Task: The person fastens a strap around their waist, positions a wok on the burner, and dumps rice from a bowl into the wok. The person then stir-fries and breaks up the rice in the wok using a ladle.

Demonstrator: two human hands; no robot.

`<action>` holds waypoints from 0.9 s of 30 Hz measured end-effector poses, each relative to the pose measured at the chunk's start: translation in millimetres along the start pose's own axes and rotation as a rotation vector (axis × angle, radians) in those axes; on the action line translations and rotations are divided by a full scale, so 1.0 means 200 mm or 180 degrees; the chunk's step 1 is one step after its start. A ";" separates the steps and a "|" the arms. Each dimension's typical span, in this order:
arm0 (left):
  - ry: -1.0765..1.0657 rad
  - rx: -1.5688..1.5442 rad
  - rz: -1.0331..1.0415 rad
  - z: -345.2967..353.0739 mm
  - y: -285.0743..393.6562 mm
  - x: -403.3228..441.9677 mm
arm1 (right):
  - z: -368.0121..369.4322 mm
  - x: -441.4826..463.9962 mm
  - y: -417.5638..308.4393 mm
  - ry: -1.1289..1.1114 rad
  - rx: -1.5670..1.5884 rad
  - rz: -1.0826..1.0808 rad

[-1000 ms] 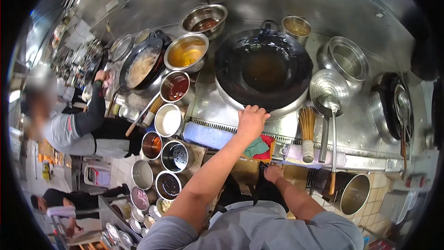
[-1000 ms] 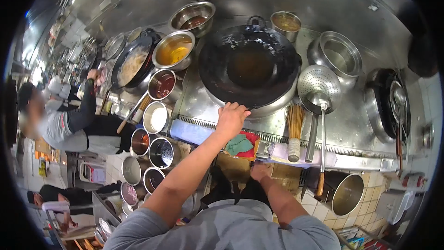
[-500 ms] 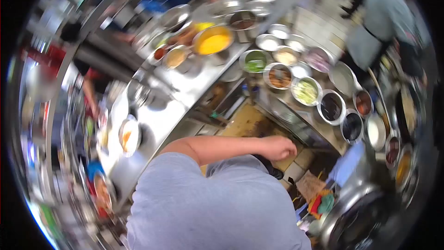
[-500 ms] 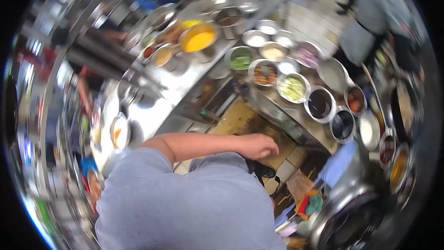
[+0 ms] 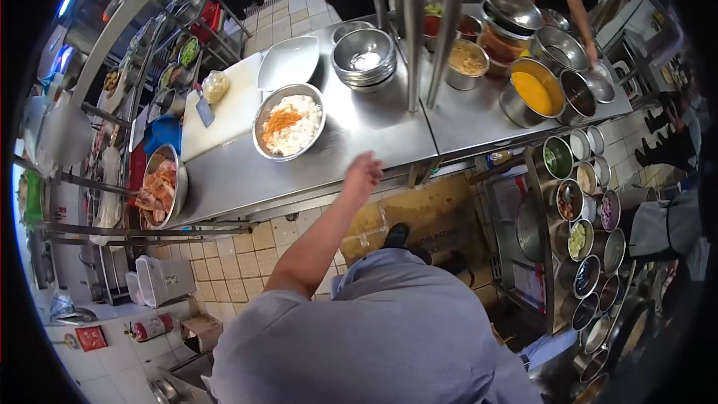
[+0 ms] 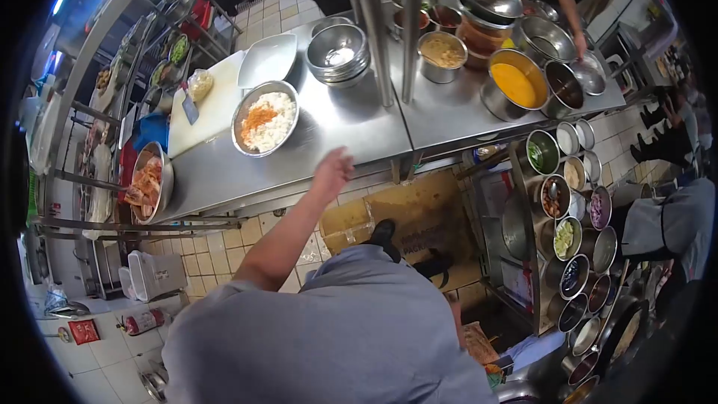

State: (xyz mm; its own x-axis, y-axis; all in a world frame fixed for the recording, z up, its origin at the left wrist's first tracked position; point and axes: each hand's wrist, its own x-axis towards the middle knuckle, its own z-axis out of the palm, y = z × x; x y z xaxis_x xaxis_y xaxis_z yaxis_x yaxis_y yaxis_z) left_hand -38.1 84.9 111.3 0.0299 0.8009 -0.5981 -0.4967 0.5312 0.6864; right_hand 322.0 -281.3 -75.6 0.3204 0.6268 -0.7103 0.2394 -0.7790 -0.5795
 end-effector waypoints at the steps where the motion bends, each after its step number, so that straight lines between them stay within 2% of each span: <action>1: 0.0294 -0.0656 0.0074 -0.08 0.10 -0.01 | 0.04 0.06 0.01 -0.0058 -0.0099 -0.0156; 3: -0.0302 -0.1634 -0.0175 -0.36 0.23 0.09 | 0.11 0.25 0.09 -0.0139 -0.0204 -0.0569; 4: -0.0286 -0.1635 -0.0173 -0.43 0.28 0.12 | 0.13 0.34 0.11 -0.0170 -0.0195 -0.0765; 5: 0.0328 -0.1701 0.0181 -0.42 0.35 0.10 | 0.08 0.20 -0.21 -0.0133 -0.0438 -0.0706; 6: 0.0914 -0.1742 0.0510 -0.41 0.39 0.11 | 0.03 -0.04 -0.71 -0.0101 -0.0682 -0.0645; 8: -0.0173 -0.1449 0.0879 -0.80 0.24 0.43 | 0.05 0.10 -0.78 -0.0468 -0.0807 -0.0539; 9: -0.0010 -0.1545 0.0904 -0.72 0.30 0.31 | 0.09 0.12 -0.80 -0.0019 -0.0874 -0.1155; 10: 0.0145 -0.1414 0.0694 -0.82 0.27 0.34 | 0.05 0.13 -0.88 -0.0220 -0.1296 -0.1215; 11: -0.0378 -0.1460 0.0821 -1.02 0.20 0.48 | 0.03 0.10 -0.97 -0.0148 -0.1107 -0.1771; 12: -0.0226 -0.1299 0.0734 -0.76 0.23 0.19 | -0.03 0.10 -1.02 -0.0244 -0.1197 -0.1825; 13: -0.0080 -0.1139 0.0640 -0.41 0.28 -0.14 | -0.20 0.03 -1.18 -0.0192 -0.0756 -0.1583; 14: -0.0159 -0.1214 0.0212 -0.58 0.20 -0.11 | -0.31 0.03 -1.23 -0.0076 -0.0630 -0.1732; 15: 0.0037 -0.1166 0.0059 -0.63 0.10 -0.12 | -0.46 -0.02 -1.31 -0.0020 -0.0191 -0.1528; 16: 0.0207 -0.0956 0.0145 -0.49 0.07 -0.28 | -0.58 0.02 -1.28 0.0203 0.0261 -0.1508; 18: 0.0082 -0.0482 -0.0449 -0.42 -0.03 -0.36 | -0.90 0.06 -1.23 0.1116 0.0956 -0.1689; 19: 0.0076 -0.0463 -0.0423 -0.33 -0.08 -0.38 | -1.10 0.06 -1.22 0.1662 0.0628 -0.1368; 20: -0.0054 -0.0268 -0.0645 -0.22 -0.14 -0.40 | -1.25 0.10 -1.19 0.2210 0.0875 -0.1059; 21: -0.0169 -0.0075 -0.0864 -0.10 -0.18 -0.42 | -1.39 0.15 -1.18 0.3002 0.0732 -0.1274; 22: -0.0143 -0.0076 -0.0830 0.03 -0.22 -0.43 | -1.53 0.19 -1.14 0.3327 0.0507 -0.0812; 23: -0.0331 -0.0005 -0.0950 0.19 -0.25 -0.45 | -1.63 0.30 -1.09 0.3488 0.0531 -0.0810; 24: -0.0522 0.0059 -0.1057 0.40 -0.28 -0.47 | -1.71 0.40 -1.07 0.3428 0.0609 -0.0797; 26: -0.0097 -0.0004 -0.0774 0.81 -0.36 -0.54 | -1.82 0.61 -1.06 0.2826 0.1183 -0.0832; 27: -0.0404 0.0075 -0.0947 0.86 -0.39 -0.50 | -1.85 0.69 -1.09 0.2353 0.1289 -0.0843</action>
State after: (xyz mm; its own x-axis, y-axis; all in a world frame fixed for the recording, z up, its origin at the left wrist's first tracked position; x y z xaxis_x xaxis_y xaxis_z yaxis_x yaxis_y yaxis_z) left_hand 147.0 11.1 188.7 0.2793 0.6368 -0.7187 -0.4297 0.7522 0.4995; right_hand 652.3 -31.7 100.3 0.8447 0.5063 -0.1736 0.0916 -0.4564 -0.8851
